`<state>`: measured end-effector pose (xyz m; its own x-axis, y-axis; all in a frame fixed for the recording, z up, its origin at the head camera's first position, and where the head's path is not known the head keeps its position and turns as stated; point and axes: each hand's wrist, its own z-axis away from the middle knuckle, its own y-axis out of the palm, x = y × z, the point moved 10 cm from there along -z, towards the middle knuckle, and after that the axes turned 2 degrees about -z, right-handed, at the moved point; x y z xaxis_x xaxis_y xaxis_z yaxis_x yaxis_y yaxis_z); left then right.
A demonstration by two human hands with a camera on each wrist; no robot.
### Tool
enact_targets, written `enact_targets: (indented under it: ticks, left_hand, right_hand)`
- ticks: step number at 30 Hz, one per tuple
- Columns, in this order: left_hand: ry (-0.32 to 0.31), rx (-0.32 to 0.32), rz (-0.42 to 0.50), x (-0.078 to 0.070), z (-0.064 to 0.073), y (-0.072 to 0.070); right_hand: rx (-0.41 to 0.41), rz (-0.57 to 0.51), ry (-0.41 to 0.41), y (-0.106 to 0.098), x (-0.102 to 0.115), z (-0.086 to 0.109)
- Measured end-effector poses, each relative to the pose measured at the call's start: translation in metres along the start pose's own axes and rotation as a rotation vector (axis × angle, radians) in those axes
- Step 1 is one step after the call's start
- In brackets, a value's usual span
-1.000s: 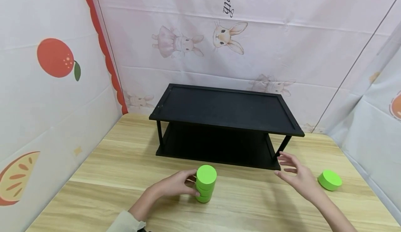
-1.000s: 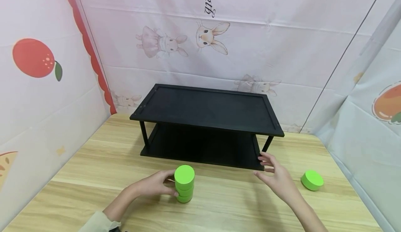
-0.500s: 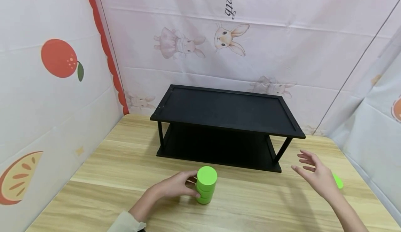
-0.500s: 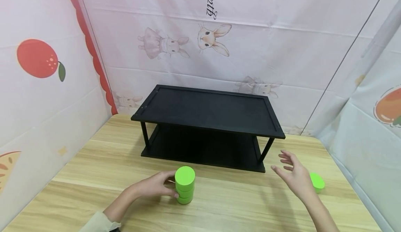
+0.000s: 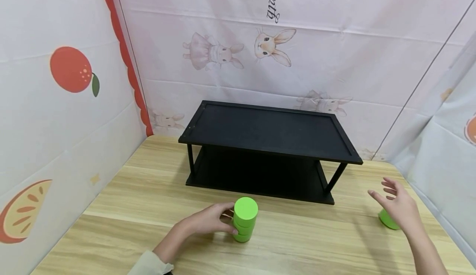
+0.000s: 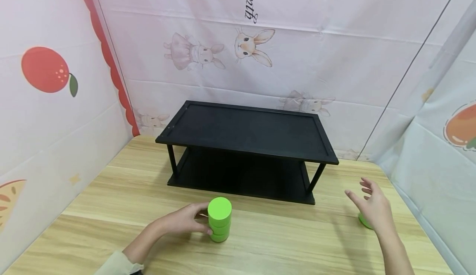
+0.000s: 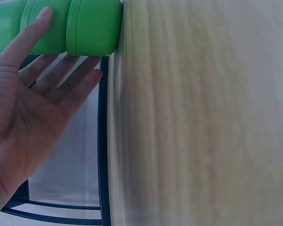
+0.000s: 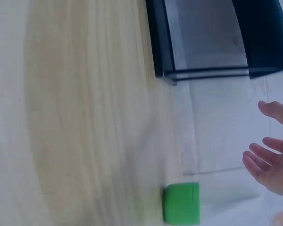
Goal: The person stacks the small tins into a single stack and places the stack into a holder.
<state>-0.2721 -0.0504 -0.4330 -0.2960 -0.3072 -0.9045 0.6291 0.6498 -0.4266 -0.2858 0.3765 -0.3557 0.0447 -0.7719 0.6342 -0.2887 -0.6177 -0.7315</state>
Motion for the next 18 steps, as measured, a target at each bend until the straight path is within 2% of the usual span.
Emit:
enact_targets:
  ticks: [10, 14, 18]
  left_hand:
    - [0.000, 0.003, 0.001, 0.001, 0.000, 0.000]
    - [-0.002, 0.005, 0.001, 0.000, 0.000, 0.001]
    - [0.002, 0.006, 0.008, 0.000, 0.000, 0.001]
  right_hand:
    - [-0.054, -0.030, 0.207, -0.012, -0.050, 0.001]
    - [-0.028, -0.040, 0.307, -0.013, -0.068, 0.003]
    - [0.018, -0.028, 0.362, -0.010, -0.083, 0.005]
